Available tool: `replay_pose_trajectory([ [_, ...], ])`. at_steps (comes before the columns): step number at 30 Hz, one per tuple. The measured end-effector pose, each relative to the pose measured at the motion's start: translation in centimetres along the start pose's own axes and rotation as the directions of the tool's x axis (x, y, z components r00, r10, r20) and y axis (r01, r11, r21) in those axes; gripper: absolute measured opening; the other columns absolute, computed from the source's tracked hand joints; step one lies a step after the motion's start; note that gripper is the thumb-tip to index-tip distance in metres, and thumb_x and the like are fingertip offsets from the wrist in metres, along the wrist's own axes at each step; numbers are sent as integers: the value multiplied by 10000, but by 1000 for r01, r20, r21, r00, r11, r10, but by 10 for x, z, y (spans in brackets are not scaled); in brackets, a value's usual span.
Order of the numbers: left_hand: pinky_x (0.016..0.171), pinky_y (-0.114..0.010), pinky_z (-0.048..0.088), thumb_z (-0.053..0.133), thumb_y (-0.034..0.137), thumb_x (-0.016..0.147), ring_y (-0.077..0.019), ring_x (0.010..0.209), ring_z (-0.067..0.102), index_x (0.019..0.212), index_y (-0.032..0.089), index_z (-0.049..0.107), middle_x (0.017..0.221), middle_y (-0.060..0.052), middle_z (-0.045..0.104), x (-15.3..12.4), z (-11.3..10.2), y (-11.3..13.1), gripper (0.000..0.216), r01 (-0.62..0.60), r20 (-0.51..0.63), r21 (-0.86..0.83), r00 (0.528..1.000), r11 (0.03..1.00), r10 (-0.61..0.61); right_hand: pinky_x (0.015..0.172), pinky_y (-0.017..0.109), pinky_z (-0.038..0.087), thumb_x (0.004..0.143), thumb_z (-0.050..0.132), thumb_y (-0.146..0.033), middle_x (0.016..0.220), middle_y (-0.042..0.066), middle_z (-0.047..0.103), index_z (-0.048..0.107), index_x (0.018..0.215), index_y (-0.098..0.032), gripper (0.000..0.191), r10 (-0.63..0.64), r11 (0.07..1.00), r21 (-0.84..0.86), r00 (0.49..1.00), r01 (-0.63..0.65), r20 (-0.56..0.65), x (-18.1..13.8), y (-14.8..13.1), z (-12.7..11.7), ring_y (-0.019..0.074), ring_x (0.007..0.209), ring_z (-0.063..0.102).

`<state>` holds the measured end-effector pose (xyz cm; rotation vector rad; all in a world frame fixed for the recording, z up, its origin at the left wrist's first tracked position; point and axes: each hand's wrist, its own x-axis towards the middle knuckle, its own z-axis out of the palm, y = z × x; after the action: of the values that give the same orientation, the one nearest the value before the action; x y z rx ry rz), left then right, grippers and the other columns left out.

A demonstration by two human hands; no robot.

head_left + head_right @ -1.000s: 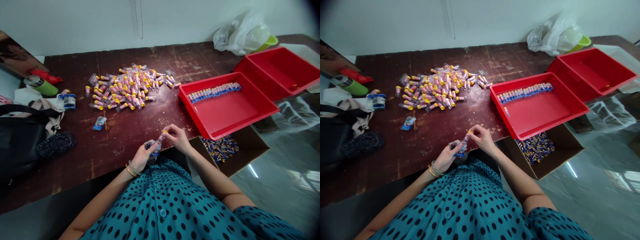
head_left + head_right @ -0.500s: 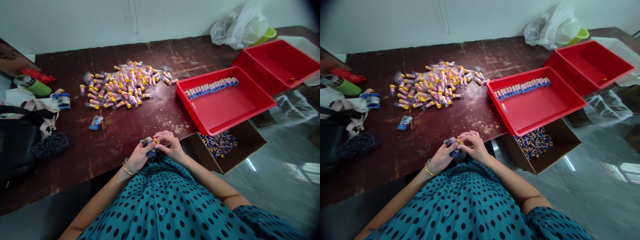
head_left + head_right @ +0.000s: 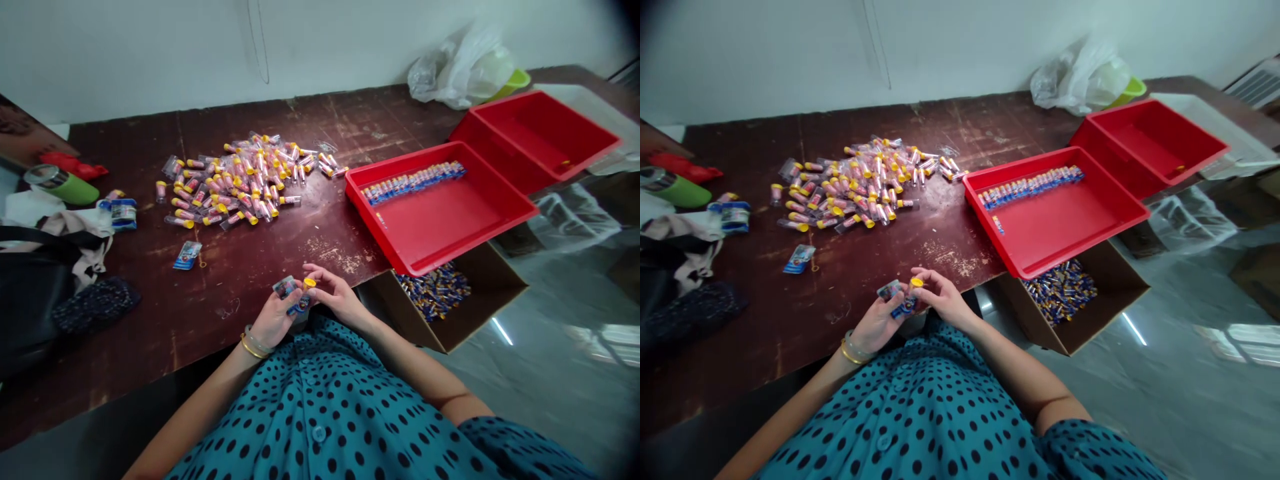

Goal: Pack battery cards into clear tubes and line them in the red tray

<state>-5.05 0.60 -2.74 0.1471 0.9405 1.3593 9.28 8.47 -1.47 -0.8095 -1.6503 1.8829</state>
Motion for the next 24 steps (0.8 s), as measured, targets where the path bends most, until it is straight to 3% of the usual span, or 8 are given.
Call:
replay_pose_trajectory([
  [3, 718, -260, 516, 813, 365, 692, -144, 767, 621, 857, 192, 675, 808, -4, 667, 1, 2, 2, 277, 9, -1, 20, 1000, 1000, -9, 854, 317, 527, 847, 646, -452, 1135, 54, 648, 598, 972, -235, 254, 25, 999, 38, 996, -22, -90, 15, -18, -39, 188, 973, 623],
  [5, 700, -252, 512, 802, 339, 711, -142, 763, 620, 846, 180, 663, 803, -10, 661, 1, 2, 3, 250, 25, 1, 30, 1000, 999, -25, 741, 264, 525, 855, 604, -491, 959, 30, 645, 579, 984, -228, 294, -25, 997, -73, 971, 8, -237, 33, -36, -92, 141, 790, 605],
  [7, 684, -240, 507, 809, 310, 706, -137, 760, 621, 846, 175, 658, 806, -11, 659, 2, 0, 4, 246, 41, -10, 34, 999, 999, -41, 717, 242, 505, 866, 570, -477, 897, 17, 617, 554, 1008, -213, 301, -70, 979, -204, 923, -9, -377, 52, -52, -155, 115, 729, 569],
  [8, 674, -235, 505, 811, 305, 704, -136, 756, 622, 847, 174, 658, 803, -10, 659, 2, -2, 4, 247, 46, -17, 39, 999, 998, -45, 707, 235, 502, 874, 532, -491, 843, 6, 609, 546, 965, -205, 300, -74, 902, -402, 861, -157, -503, 62, -57, -185, 106, 695, 558],
  [11, 660, -231, 503, 808, 306, 709, -139, 757, 627, 854, 169, 667, 806, -17, 664, 2, -7, 2, 244, 54, -30, 60, 998, 997, -52, 716, 271, 490, 818, 621, -386, 722, 34, 606, 562, 796, -158, 237, -70, 774, -529, 783, -348, -618, 88, -56, -248, 133, 674, 552],
  [14, 654, -233, 504, 811, 303, 706, -145, 764, 632, 868, 165, 680, 816, -25, 671, 1, -12, -1, 251, 63, -50, 68, 997, 996, -59, 745, 278, 475, 755, 683, -266, 675, 57, 635, 592, 682, -147, 167, -55, 681, -603, 792, -416, -608, 109, -35, -266, 160, 702, 578],
  [18, 644, -231, 501, 814, 301, 704, -150, 763, 634, 886, 170, 688, 824, -29, 675, -2, -17, 0, 258, 62, -66, 64, 996, 996, -58, 709, 244, 451, 815, 606, -243, 732, 72, 690, 661, 708, -137, 160, -49, 587, -700, 846, -406, -531, 125, -12, -261, 160, 712, 594],
  [24, 667, -245, 505, 816, 311, 698, -148, 744, 628, 873, 176, 689, 805, -23, 670, -7, -28, 6, 255, 57, -100, 29, 993, 998, -54, 590, 221, 407, 840, 556, -312, 640, 38, 675, 693, 701, -123, 272, -5, 505, -787, 910, -355, -414, 121, -8, -252, 146, 617, 564],
])
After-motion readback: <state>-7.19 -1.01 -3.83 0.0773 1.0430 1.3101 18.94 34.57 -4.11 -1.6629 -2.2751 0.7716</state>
